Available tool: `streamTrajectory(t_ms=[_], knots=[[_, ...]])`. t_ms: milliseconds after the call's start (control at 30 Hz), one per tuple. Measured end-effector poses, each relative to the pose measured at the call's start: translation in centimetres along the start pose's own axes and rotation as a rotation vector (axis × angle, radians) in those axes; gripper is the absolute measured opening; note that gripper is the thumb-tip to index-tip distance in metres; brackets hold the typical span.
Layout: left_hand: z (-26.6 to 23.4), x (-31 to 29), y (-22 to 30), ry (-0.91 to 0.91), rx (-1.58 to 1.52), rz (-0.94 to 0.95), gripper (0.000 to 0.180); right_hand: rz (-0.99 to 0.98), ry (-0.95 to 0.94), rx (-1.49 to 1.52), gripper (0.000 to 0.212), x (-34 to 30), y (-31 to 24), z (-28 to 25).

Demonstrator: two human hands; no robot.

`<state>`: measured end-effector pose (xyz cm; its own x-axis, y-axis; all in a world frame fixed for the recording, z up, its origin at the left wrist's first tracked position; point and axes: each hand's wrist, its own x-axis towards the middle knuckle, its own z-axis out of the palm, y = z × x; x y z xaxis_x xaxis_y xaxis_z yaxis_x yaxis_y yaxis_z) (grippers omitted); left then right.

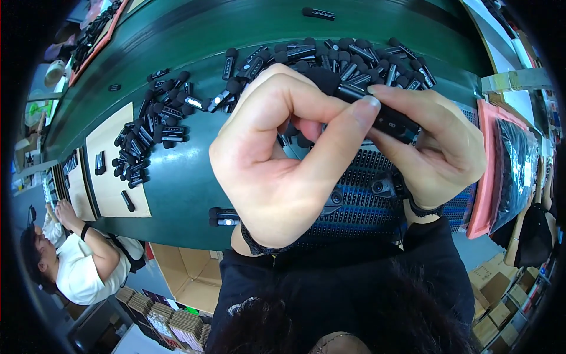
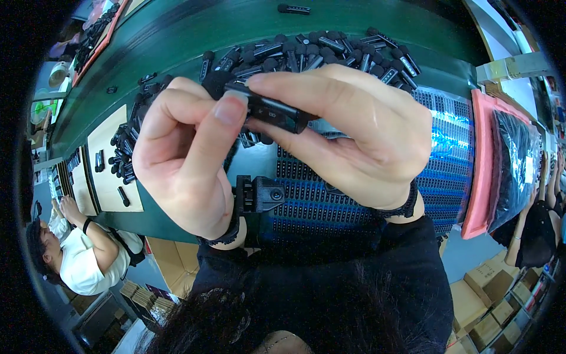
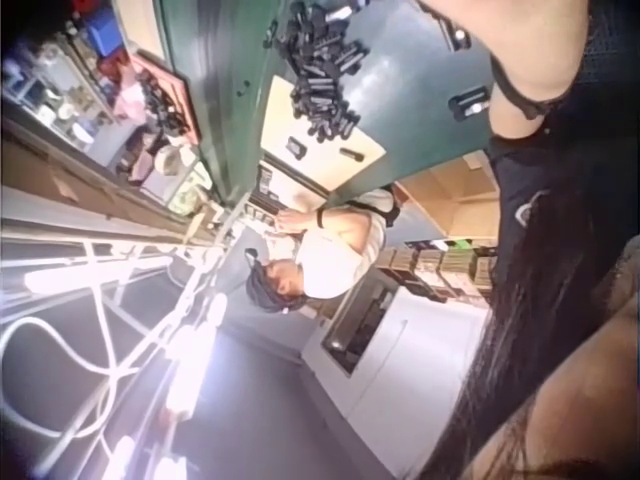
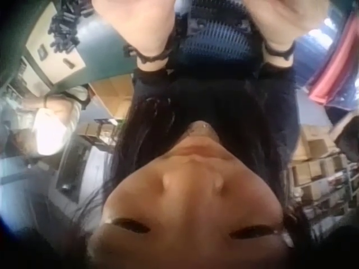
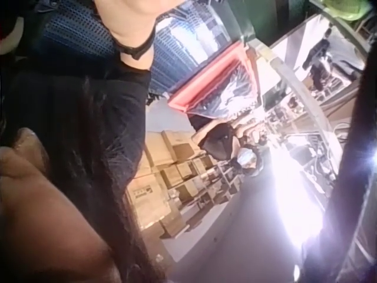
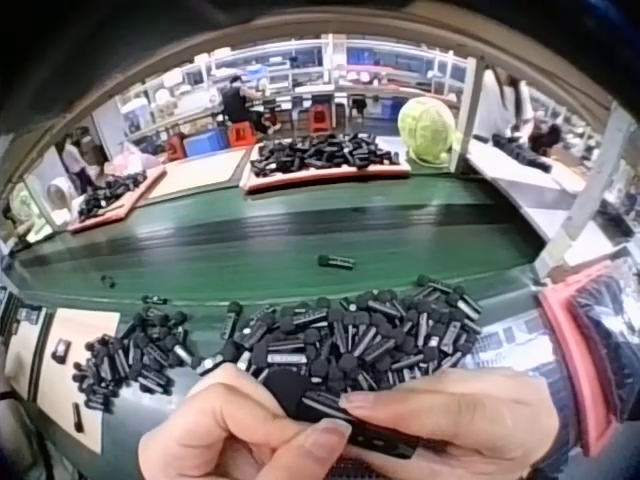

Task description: The person peels a sticker from a sheet, presses it onto a microphone, and then places the microphone onto the conveyor belt.

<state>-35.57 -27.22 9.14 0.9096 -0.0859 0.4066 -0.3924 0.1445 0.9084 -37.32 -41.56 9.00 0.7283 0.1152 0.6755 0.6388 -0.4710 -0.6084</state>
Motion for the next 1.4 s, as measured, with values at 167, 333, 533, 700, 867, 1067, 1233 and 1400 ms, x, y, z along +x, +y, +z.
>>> streamTrajectory(t_ms=[167,333,533,700,867,1067,1233,1400], knots=[[0.2,-0.1,0.1,0.013,0.019,0.028,0.012,-0.018,-0.001,-0.028,0.033,0.0,-0.2,-0.2],[0.3,-0.1,-0.2,0.0,0.024,0.059,0.012,-0.026,-0.011,-0.05,0.031,0.1,-0.3,-0.3],[-0.6,0.1,-1.3,-0.026,0.484,0.161,0.01,0.02,0.003,-0.063,0.03,-0.1,0.2,0.2],[-1.6,1.7,-1.8,-0.242,0.182,-0.28,0.008,0.044,-0.057,-0.064,0.028,0.5,0.3,-0.4],[-1.3,1.8,-0.8,-0.372,-0.045,-0.383,0.014,0.04,-0.046,0.053,0.027,0.1,2.0,-1.3],[-2.6,1.2,-0.5,-0.331,0.132,-0.372,0.019,0.031,-0.004,0.256,0.025,0.3,2.4,0.2],[-1.8,1.2,-2.3,-0.305,0.16,-0.299,0.018,-0.022,0.059,0.227,0.019,-0.3,2.9,0.4],[-2.2,1.2,-4.0,-0.179,0.412,-0.06,0.018,0.012,0.176,0.092,0.011,-0.2,2.9,2.5]])
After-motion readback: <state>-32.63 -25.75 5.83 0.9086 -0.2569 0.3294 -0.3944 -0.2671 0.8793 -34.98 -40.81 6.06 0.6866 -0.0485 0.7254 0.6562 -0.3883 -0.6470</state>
